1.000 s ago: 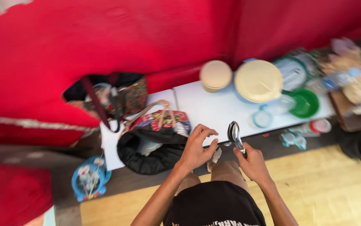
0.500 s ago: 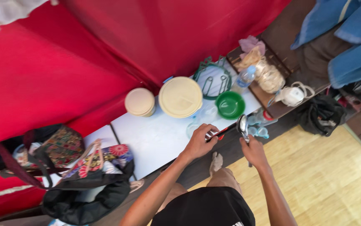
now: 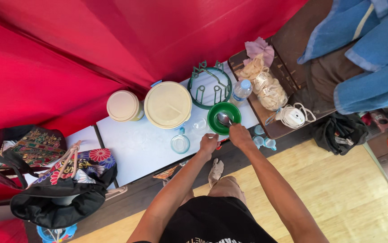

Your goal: The person packs a round lunchbox, water bottles, and a spoon into a black drawstring bag, pulls the drawstring to close it, then reopens the bag and unpacks the lunchbox, bottles, spoon, and a container onto the table.

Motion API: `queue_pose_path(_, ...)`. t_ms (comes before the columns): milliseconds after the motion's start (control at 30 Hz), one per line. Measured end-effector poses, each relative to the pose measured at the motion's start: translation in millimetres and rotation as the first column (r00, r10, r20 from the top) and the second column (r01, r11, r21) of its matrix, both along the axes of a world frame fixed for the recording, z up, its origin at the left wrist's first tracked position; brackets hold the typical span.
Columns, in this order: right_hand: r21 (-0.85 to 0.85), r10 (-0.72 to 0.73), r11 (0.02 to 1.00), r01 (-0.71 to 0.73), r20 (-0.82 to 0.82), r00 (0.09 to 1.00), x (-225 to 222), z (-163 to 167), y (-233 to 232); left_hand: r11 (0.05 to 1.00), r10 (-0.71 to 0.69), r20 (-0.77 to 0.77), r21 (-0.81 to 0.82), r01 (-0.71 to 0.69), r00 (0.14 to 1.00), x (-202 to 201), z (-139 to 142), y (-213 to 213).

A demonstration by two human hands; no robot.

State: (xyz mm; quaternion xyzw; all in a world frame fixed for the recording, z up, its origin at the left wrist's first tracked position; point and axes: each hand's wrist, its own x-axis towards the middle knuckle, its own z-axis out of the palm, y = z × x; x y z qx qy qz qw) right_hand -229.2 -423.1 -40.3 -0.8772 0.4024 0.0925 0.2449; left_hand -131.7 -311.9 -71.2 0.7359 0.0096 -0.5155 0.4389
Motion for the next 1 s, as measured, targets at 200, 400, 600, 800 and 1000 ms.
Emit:
queue_pose_path(200,-0.093,0.048,0.994,-0.052,-0.049,0.998,3,-4,-4,0.980,0.190,-0.084,-0.050,-0.195,0.978,-1,-3,-15)
queue_pose_path(400,-0.041,-0.022,0.999,0.024,0.028,0.999,-1,-8,-5,0.953,0.267,-0.097,-0.119,-0.277,0.959,-8,-6,-19)
queue_pose_path(600,-0.060,-0.036,0.997,0.047,0.169,0.985,-12,-19,-7,0.938,0.313,-0.150,-0.107,-0.330,0.938,-7,-5,-22)
queue_pose_path(800,0.008,-0.151,0.988,0.153,0.215,0.965,-22,-29,-2,0.933,0.334,-0.162,-0.081,-0.350,0.928,-10,-4,-25)
queue_pose_path(1000,-0.039,-0.209,0.973,0.229,0.280,0.937,-31,-27,5,0.940,0.319,-0.196,-0.057,-0.335,0.927,-16,-11,-19)
